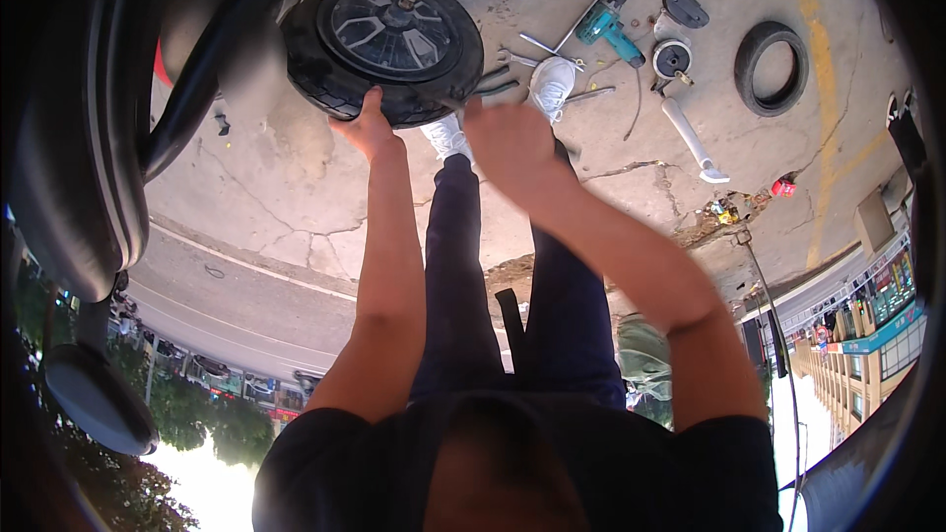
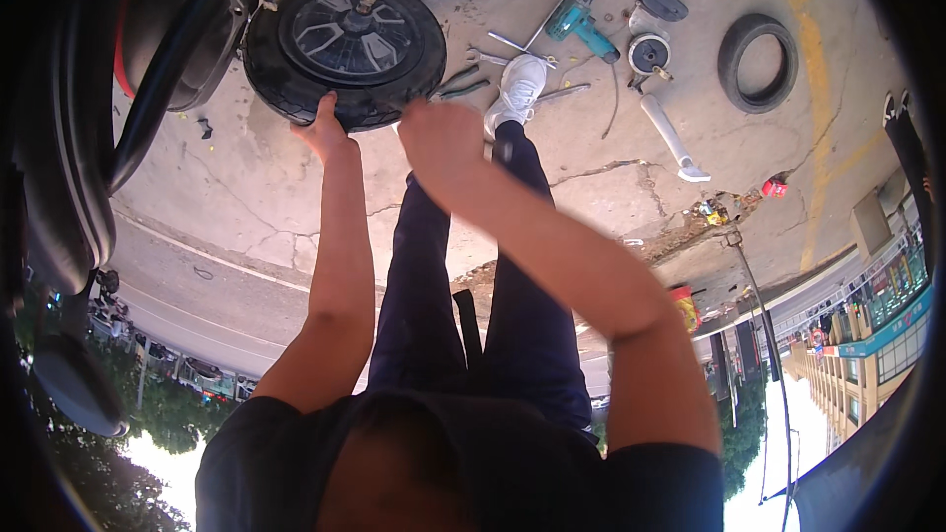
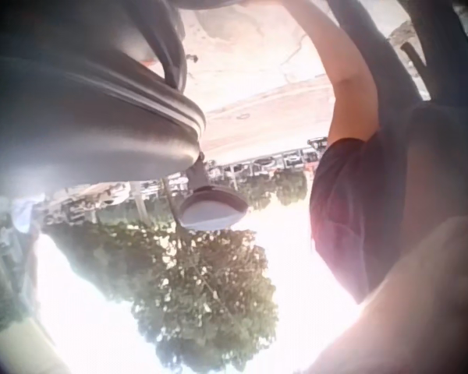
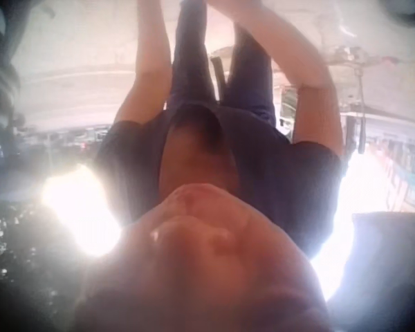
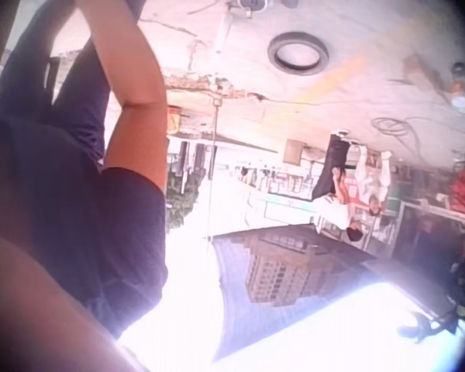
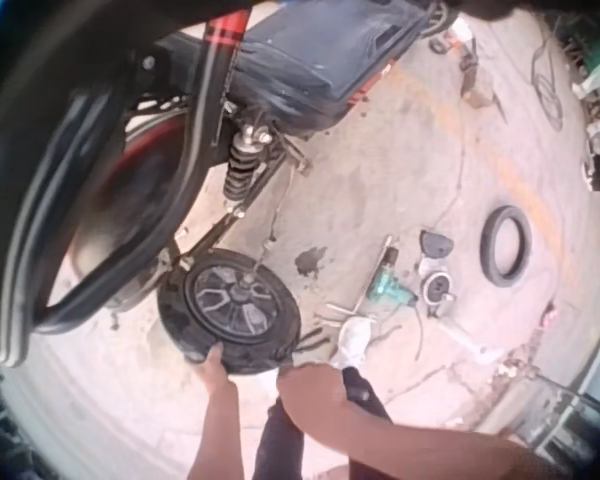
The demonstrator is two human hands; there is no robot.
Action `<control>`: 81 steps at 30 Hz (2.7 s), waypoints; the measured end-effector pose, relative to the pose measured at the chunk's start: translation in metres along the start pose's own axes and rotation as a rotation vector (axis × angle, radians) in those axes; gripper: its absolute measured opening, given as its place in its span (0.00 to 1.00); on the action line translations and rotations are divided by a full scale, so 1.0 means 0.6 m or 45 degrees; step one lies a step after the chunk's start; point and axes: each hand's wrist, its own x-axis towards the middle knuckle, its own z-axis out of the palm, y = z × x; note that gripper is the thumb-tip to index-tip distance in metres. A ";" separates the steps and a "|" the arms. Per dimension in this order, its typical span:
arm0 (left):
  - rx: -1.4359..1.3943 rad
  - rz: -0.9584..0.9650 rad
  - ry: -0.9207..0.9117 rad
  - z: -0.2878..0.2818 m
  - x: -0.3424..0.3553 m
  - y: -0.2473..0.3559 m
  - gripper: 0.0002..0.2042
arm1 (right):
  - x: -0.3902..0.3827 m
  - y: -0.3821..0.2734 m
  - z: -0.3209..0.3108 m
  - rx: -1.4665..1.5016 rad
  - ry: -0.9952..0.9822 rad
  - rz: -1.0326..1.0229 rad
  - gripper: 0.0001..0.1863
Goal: The person removes a tire from a scooter wheel using a tire iron and wrench, then retrieves a new tire from a cluttered storage area. The person works on the wheel hub and separates the tire from the rim before moving to fetch a replacement tire.
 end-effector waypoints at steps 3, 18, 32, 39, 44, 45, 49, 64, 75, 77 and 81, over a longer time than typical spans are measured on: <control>-0.006 -0.006 -0.029 -0.009 0.011 0.004 0.41 | 0.086 0.040 -0.082 -0.134 -0.238 -0.392 0.06; -0.005 -0.050 -0.048 -0.027 0.027 0.007 0.38 | 0.102 0.217 -0.022 -0.198 -0.354 -0.523 0.23; 0.126 0.022 -0.094 0.003 -0.009 0.048 0.37 | 0.056 0.125 0.037 -0.126 -0.247 -0.280 0.10; 0.178 0.026 0.082 0.048 -0.064 0.078 0.38 | -0.019 0.062 0.000 -0.115 -0.044 0.028 0.08; 0.252 -0.037 0.141 0.061 -0.073 0.067 0.38 | -0.083 0.072 -0.145 -0.360 0.001 -0.276 0.06; 0.263 -0.064 0.151 0.059 -0.075 0.068 0.38 | -0.124 0.093 -0.202 -0.308 0.146 -0.422 0.07; 0.011 -0.136 0.028 0.033 -0.079 0.049 0.41 | -0.217 0.120 -0.314 -0.478 0.087 -0.036 0.15; 0.001 -0.020 -0.302 0.134 -0.145 -0.007 0.37 | -0.072 0.253 0.352 0.695 0.342 0.786 0.14; -0.166 0.122 -0.406 0.133 -0.193 -0.056 0.40 | 0.076 0.299 0.232 0.903 0.985 0.012 0.28; -0.274 0.082 -0.472 0.112 -0.179 -0.063 0.43 | 0.041 0.213 0.159 0.841 0.754 -0.446 0.37; -0.017 0.105 -0.909 0.017 -0.142 -0.081 0.30 | 0.015 0.136 0.153 0.339 0.870 -0.387 0.49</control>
